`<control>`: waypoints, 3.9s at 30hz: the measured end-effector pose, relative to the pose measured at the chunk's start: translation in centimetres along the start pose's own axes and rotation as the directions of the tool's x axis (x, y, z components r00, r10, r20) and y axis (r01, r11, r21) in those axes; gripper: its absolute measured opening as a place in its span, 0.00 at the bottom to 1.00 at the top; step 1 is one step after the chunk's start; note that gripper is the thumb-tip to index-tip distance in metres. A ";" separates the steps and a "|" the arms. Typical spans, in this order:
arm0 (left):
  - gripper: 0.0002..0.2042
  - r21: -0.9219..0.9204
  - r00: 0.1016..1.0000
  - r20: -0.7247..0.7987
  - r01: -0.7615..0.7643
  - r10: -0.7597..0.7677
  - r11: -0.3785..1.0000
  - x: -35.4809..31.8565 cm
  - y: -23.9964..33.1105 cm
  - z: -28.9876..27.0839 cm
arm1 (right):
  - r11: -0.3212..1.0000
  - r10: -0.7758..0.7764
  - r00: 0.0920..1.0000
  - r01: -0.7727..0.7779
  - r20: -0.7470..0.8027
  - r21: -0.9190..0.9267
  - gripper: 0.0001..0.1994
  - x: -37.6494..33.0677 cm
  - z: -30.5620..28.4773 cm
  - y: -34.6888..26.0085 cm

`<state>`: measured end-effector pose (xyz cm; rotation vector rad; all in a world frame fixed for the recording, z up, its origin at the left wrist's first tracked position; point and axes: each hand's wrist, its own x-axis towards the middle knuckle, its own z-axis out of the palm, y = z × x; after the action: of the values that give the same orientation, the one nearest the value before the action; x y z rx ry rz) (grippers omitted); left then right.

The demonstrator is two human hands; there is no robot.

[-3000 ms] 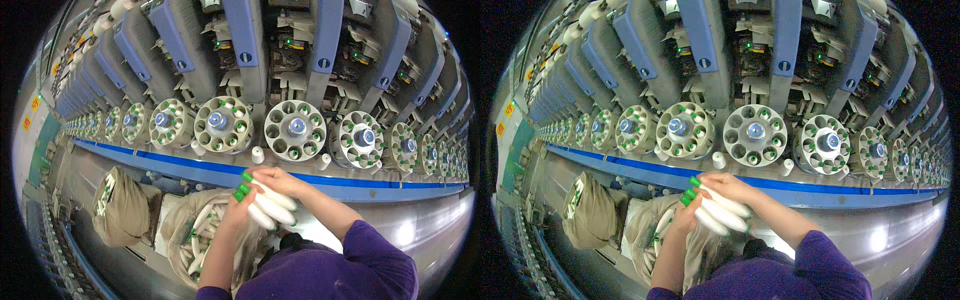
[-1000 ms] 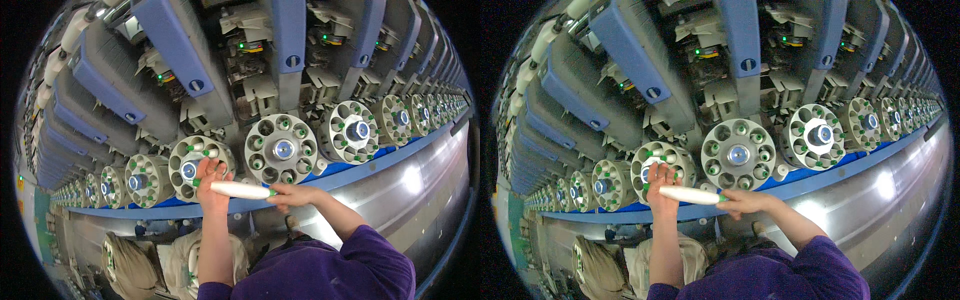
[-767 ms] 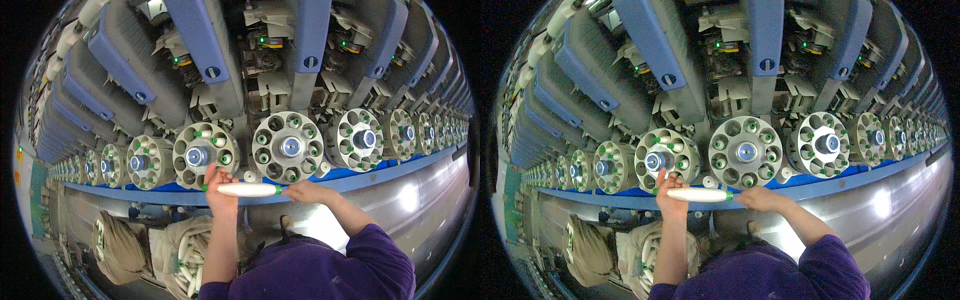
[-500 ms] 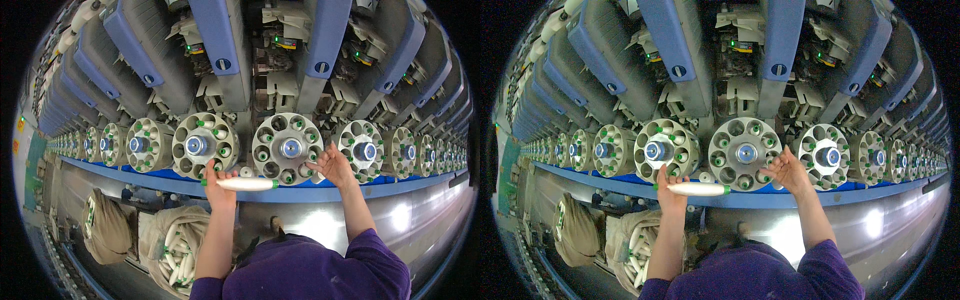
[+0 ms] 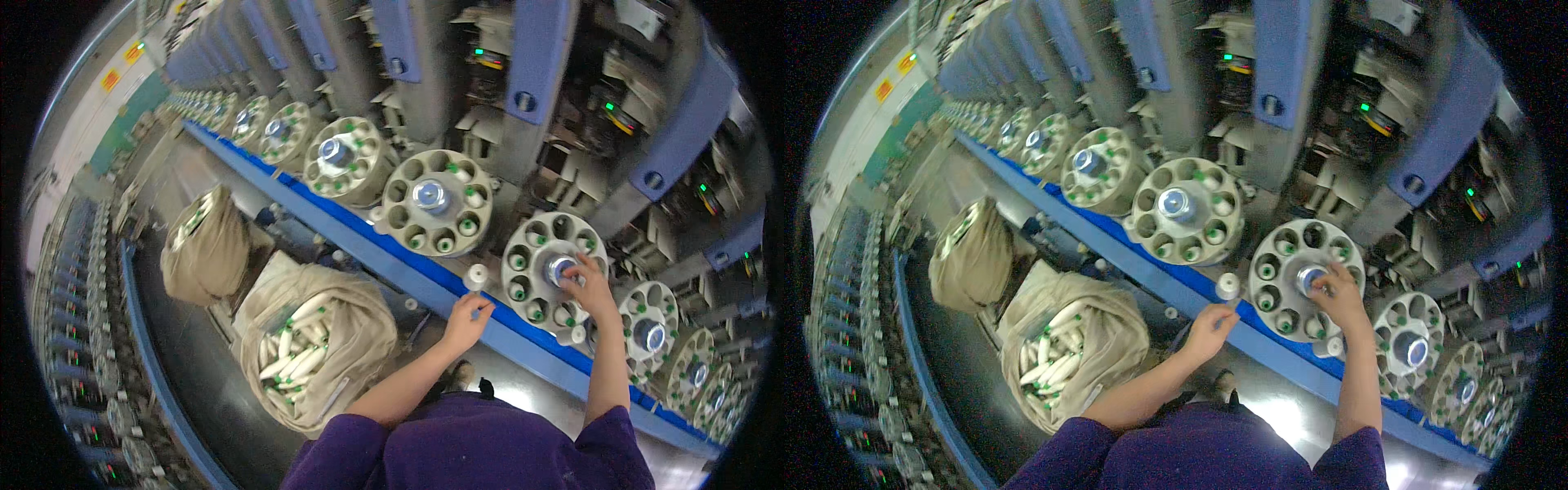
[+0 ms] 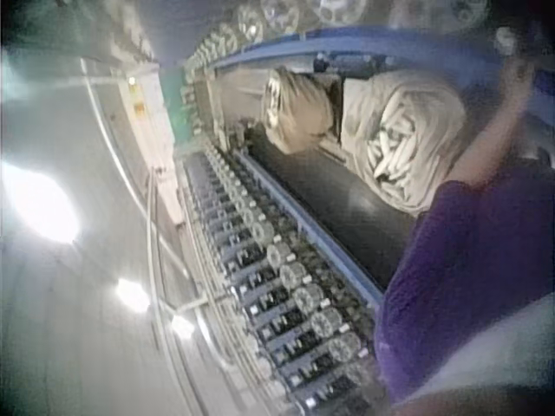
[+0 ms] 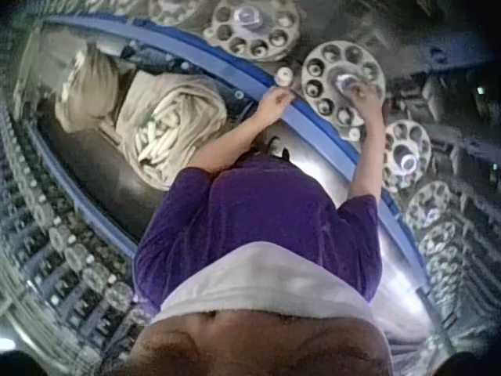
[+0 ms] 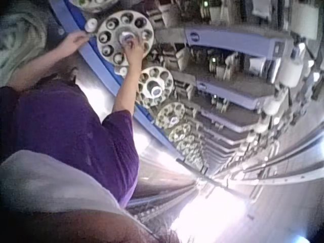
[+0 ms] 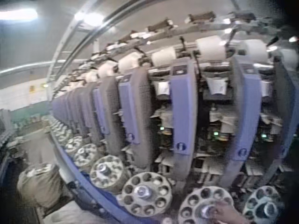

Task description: The person repeatedly picks white cylindrical spools with green ends from a large sack and places them into slots on rotating circular fixtures along a machine line. The person continues this cycle of picking and placing spools across multiple fixtures.

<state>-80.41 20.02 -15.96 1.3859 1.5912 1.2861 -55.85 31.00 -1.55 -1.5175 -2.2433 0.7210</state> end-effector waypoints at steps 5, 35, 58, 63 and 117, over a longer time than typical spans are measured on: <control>0.11 0.585 0.946 -0.270 0.014 0.179 0.811 -6.0 -8.6 -12.4 | 0.867 0.438 0.897 -0.403 -0.062 0.292 0.11 0.9 2.8 4.6; 0.30 -0.854 -0.239 -0.371 0.466 -0.897 0.229 -27.6 -30.1 -47.3 | 0.624 -0.353 0.135 0.771 0.926 0.125 0.42 -3.1 55.1 -37.2; 0.17 -0.772 0.784 0.441 0.580 -0.437 0.262 -6.1 -7.0 -49.8 | 0.723 -0.019 0.559 -0.566 0.829 0.398 0.25 1.6 35.9 -38.5; 0.13 -0.808 0.852 0.285 0.460 -0.439 0.369 -1.6 -4.8 -49.1 | 0.180 -0.204 0.432 -0.866 0.878 0.468 0.31 4.2 33.4 -37.9; 0.10 -0.301 0.974 -0.032 -0.224 0.225 0.927 25.7 -0.5 -25.8 | -0.108 -0.266 0.936 -0.267 0.231 0.958 0.12 14.0 19.8 -29.0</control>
<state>-110.03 38.45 -5.60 1.3991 1.1928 1.5873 -93.64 30.85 -0.87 -0.4447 -0.8974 2.1759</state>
